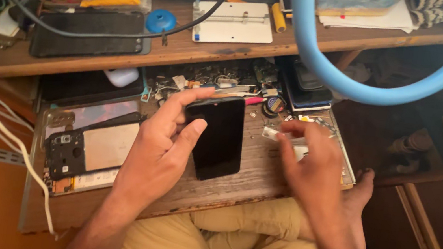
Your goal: The person uses a heat gun to apply heat to the edges of a smartphone screen, then sets the tool down and uses a metal spudger to pry and separate the screen from the phone's frame.
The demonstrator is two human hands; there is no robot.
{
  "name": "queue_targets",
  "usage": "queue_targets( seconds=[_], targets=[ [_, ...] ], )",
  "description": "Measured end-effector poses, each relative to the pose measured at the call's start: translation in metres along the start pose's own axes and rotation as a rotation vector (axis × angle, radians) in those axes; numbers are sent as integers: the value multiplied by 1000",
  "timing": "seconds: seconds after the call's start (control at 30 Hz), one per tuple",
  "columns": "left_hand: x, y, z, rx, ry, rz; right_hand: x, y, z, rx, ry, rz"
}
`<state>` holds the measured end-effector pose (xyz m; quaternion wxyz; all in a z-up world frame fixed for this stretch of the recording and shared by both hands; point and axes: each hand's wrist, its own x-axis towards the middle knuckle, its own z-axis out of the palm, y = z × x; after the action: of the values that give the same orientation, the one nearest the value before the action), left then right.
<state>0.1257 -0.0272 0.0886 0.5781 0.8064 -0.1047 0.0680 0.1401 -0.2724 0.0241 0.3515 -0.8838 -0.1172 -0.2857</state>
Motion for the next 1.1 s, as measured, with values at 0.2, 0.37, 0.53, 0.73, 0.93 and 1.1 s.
queue_targets(
  seconds=[0.2,0.37,0.53,0.73,0.93,1.1],
  targets=[
    [-8,-3,-6,-48,-12,44,18,0,-10,-165,-201,-102],
    [-8,-9,-7,-94,1,23,25,-3,-4,-292,-287,-187],
    [-8,-10,-3,-175,-16,-6,28,-3,-1,-342,-386,-156],
    [-11,-9,-6,-55,3,235,42,-5,0,-378,-561,-48],
    [-13,-7,-6,-111,-26,36,49,-5,3,-425,-574,-106],
    [-15,-2,-4,-74,17,140,45,-8,-4,-360,-553,-134]
  ],
)
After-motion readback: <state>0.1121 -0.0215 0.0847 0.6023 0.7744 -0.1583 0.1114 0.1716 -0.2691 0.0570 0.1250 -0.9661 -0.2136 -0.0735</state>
